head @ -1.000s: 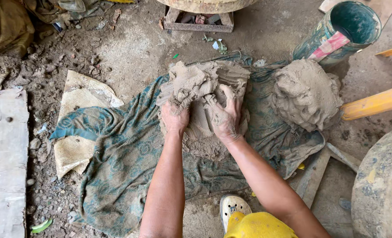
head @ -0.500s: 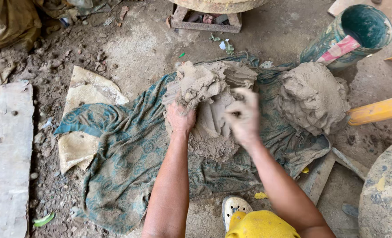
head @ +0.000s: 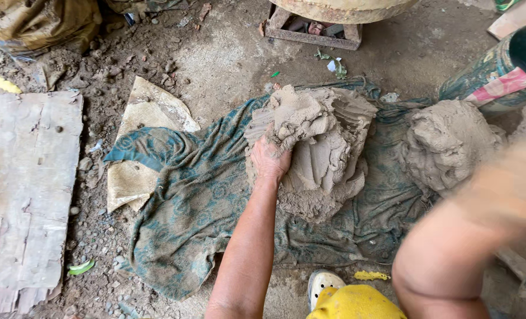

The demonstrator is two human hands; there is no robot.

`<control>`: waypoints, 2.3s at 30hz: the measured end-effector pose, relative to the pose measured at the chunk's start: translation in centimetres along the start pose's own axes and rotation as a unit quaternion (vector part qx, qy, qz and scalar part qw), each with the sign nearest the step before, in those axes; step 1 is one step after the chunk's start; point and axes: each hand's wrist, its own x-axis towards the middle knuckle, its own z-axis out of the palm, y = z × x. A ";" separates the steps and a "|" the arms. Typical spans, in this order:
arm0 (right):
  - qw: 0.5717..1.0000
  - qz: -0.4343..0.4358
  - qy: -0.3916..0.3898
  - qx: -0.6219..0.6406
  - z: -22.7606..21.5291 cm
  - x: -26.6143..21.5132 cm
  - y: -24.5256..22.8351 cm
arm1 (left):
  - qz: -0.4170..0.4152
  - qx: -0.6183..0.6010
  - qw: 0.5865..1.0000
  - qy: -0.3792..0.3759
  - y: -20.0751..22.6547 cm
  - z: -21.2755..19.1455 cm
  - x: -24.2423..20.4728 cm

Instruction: The person wedges a large mass of clay by hand on a cloth-covered floor, repeatedly pushing, folding, and kneading the material.

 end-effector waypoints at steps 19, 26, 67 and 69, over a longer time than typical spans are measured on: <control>0.886 0.074 -0.261 -0.376 6.3 -5.5 13.4 | 0.162 -0.028 0.969 -0.185 -2.5 -5.2 -7.6; 0.958 0.085 -0.229 -0.153 1.4 -11.4 10.1 | -0.135 -0.478 0.802 -0.332 -5.2 -8.3 -10.0; 0.870 -0.002 -0.171 -0.463 7.0 -10.0 14.7 | 0.248 0.201 0.945 -0.074 -5.1 -1.7 -6.8; 0.858 0.047 -0.189 -0.476 6.9 -7.7 17.3 | 0.216 0.176 0.957 -0.079 -5.4 -0.6 -4.1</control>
